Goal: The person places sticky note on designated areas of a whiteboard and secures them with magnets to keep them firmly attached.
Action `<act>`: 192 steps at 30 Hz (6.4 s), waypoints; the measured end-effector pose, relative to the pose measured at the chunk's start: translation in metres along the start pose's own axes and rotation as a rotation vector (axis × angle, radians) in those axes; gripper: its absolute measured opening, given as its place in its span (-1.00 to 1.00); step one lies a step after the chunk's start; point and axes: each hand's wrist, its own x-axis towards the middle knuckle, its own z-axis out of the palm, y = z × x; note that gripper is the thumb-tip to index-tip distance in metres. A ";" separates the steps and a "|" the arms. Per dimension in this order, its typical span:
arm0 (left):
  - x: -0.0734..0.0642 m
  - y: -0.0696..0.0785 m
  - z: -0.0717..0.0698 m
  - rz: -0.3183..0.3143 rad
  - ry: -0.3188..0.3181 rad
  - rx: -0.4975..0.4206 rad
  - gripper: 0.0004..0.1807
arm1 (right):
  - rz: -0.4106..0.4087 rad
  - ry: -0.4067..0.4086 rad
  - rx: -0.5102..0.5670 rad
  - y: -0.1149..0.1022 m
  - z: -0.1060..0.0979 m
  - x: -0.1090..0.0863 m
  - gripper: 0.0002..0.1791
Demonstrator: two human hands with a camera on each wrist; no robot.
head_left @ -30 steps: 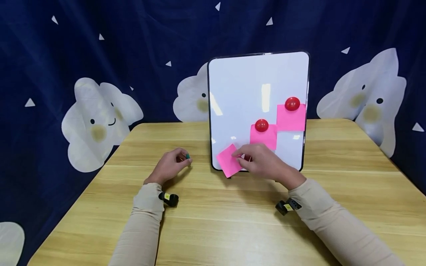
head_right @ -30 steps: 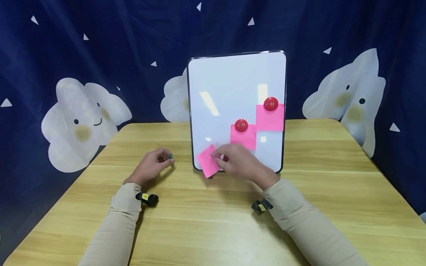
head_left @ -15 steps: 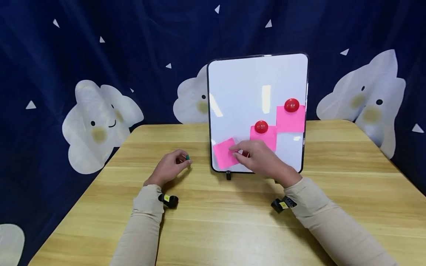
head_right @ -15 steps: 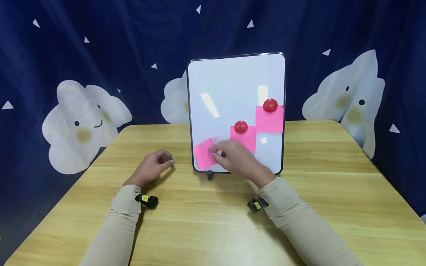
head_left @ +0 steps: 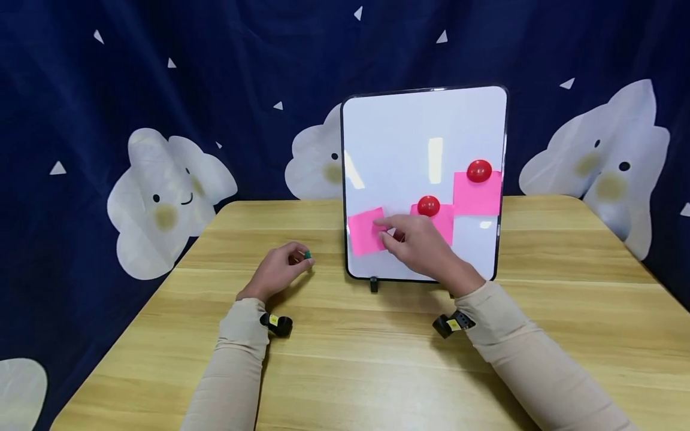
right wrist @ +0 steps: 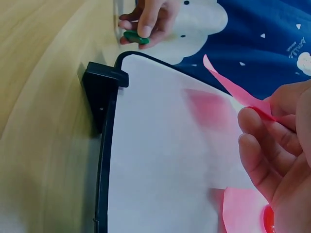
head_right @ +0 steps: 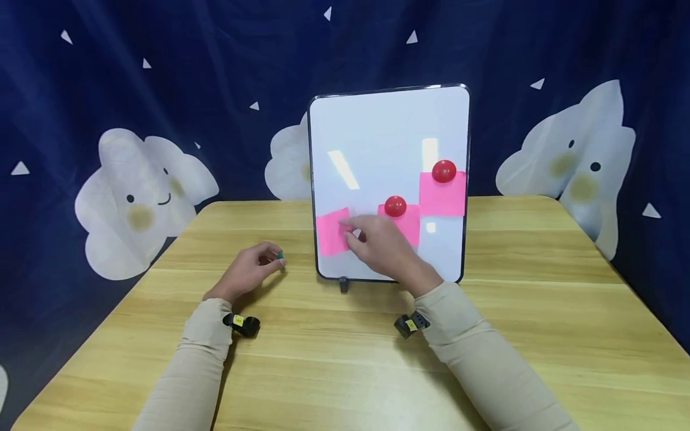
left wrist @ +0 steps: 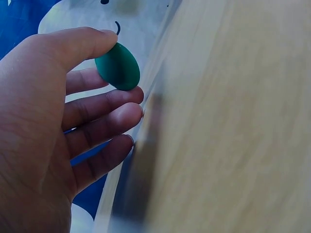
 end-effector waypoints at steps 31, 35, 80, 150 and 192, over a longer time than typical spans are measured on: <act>0.001 -0.001 0.001 -0.001 0.005 -0.014 -0.66 | 0.043 0.065 -0.041 0.006 0.002 0.014 -0.59; 0.002 -0.001 0.002 0.004 0.014 -0.014 -0.67 | 0.065 0.056 -0.043 0.005 0.002 0.017 -0.58; 0.018 0.071 -0.017 0.329 0.249 0.000 -0.62 | 0.220 -0.044 -0.055 0.003 0.008 0.018 -0.41; 0.064 0.130 0.014 0.609 0.561 0.011 -0.57 | 0.136 0.004 -0.179 0.005 0.015 0.014 -0.39; 0.069 0.140 0.024 0.603 0.669 0.399 -0.59 | 0.103 0.061 -0.185 0.006 0.017 0.013 -0.44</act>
